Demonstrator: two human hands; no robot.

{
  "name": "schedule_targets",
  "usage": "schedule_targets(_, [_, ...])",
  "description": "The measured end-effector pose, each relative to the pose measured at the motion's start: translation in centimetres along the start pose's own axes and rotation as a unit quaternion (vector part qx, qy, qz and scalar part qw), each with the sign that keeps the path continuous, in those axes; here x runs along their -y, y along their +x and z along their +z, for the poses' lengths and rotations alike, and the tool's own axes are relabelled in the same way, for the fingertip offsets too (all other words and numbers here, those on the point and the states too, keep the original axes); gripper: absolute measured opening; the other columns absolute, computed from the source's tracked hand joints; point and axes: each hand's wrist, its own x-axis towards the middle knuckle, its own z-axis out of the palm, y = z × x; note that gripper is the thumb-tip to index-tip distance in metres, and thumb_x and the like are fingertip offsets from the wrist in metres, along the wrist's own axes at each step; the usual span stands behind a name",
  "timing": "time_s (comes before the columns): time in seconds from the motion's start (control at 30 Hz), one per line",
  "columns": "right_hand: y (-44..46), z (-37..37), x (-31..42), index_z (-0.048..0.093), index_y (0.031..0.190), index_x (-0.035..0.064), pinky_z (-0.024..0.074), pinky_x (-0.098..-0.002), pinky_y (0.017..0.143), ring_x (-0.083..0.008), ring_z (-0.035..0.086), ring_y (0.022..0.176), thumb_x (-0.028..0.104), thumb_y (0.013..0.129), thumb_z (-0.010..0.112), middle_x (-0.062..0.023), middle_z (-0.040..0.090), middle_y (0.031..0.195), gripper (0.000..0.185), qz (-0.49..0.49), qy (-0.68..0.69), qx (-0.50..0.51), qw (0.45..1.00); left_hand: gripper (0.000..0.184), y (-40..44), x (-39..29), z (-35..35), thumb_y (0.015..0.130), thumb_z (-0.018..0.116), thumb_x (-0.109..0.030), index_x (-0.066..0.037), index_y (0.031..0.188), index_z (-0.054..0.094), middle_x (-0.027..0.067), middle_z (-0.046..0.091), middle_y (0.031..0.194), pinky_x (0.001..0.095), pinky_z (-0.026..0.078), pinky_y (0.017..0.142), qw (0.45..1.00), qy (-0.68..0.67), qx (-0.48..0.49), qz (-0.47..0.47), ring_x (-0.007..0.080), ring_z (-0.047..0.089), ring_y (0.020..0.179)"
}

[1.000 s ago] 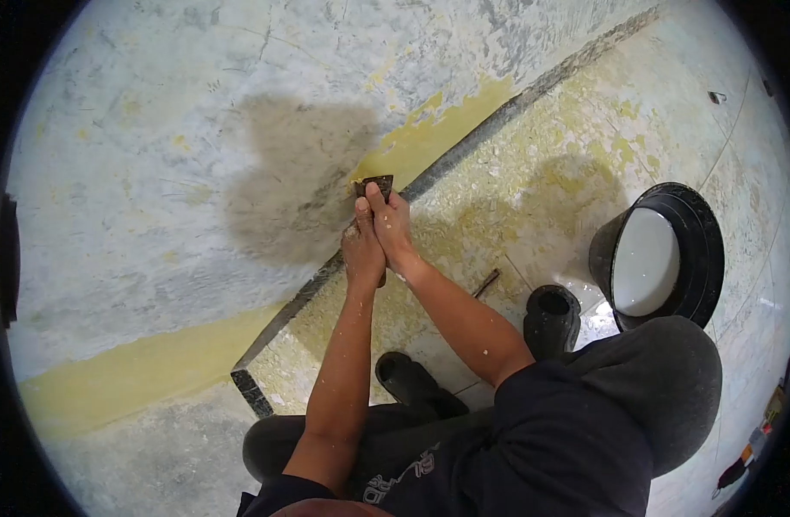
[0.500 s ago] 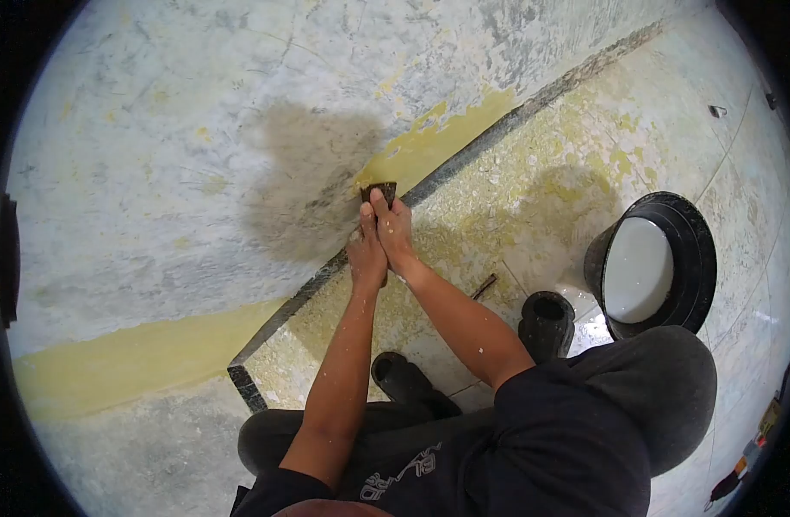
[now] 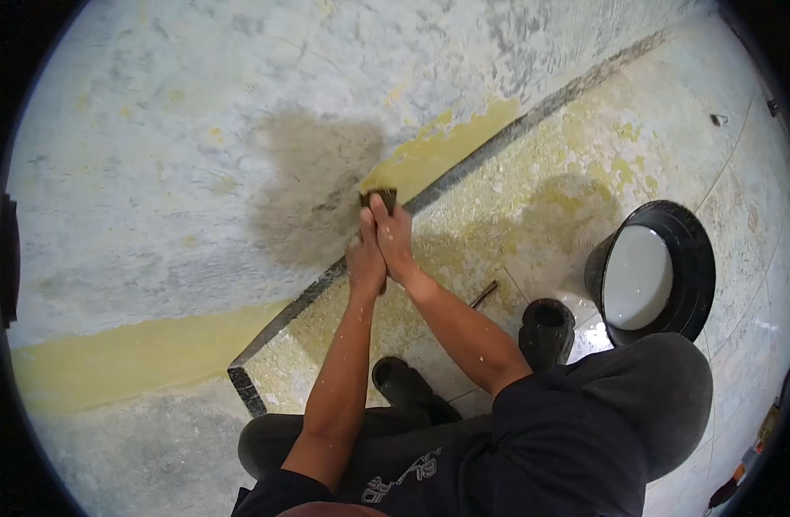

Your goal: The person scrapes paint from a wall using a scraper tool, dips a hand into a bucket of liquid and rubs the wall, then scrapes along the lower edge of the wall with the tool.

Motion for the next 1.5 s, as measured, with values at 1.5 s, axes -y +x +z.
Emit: schedule_targets(1.5, [-0.5,-1.8,-6.1,0.056,0.093,-0.0002,0.0449,-0.0301,0.064,-0.0165,0.053,0.072,0.039,0.088,0.062,-0.0068,0.057,0.081,0.040,0.052,-0.040,0.015,0.998,0.086,0.9,7.8,-0.3,0.084,0.033,-0.074,0.005,0.102,0.064,0.0263,0.064,0.099,0.0464,0.046,0.077,0.994,-0.065,0.072,-0.054,0.0407,0.060,0.093])
